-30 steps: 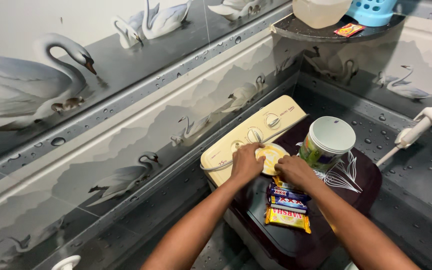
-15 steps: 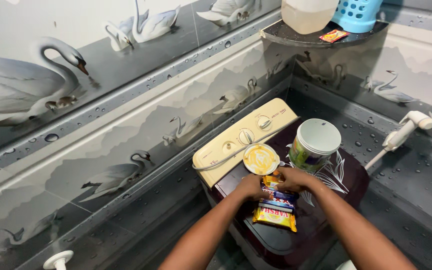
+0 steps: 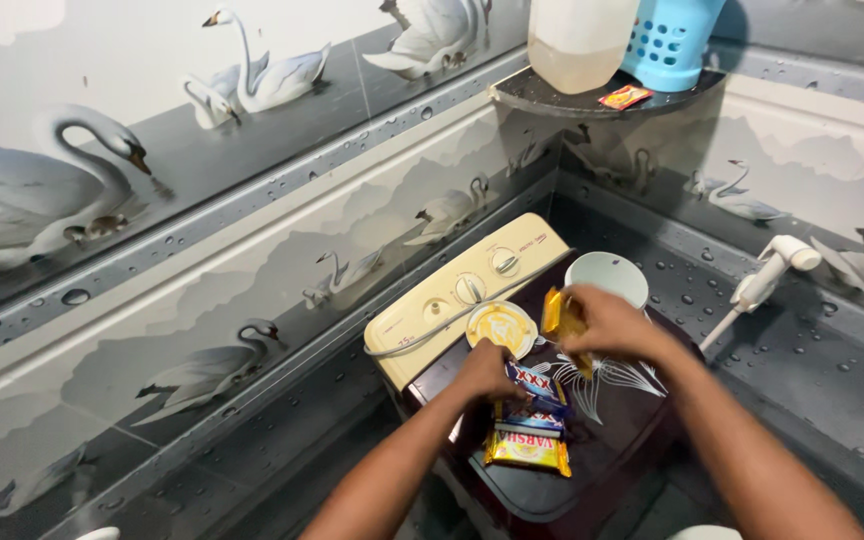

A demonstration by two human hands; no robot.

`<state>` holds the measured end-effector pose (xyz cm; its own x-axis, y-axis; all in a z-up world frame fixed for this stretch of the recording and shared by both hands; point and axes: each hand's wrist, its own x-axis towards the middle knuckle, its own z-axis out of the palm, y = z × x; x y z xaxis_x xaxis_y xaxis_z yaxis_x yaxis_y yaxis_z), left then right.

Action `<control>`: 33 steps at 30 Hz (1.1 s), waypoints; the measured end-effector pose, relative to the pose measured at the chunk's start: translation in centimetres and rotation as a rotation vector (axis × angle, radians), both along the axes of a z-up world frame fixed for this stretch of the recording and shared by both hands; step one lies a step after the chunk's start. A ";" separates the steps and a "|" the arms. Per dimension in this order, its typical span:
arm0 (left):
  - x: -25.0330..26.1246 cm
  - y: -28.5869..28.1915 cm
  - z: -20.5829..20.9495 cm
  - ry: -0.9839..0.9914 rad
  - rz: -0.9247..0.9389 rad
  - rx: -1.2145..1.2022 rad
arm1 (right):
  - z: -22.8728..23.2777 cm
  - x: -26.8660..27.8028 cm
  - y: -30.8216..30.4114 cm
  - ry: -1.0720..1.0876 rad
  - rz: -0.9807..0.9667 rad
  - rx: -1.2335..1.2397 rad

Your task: The person organizes bathroom supplies by placing a blue bottle and a tub of powder into a wall shelf. They then wipe a blue plastic container with a cloth and open a small sachet.

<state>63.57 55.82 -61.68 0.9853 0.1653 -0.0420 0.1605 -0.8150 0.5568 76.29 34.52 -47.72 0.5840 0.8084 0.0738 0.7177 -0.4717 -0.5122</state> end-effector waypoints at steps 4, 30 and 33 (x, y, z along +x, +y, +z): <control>1.3 0.0 3.7 -0.129 -0.023 -0.014 | 4.1 4.2 -1.9 -0.006 -0.171 0.285; 8.2 -0.5 18.0 -0.357 0.012 0.047 | -2.0 13.7 1.5 0.013 -0.162 0.134; 10.1 -1.8 19.5 -0.422 -0.046 0.052 | 5.8 10.6 -1.7 0.351 0.161 0.256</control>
<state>73.63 54.05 -42.17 0.9208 0.1119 0.3737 -0.1098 -0.8450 0.5234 86.88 32.79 -41.94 0.4780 0.8723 0.1029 0.5339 -0.1955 -0.8226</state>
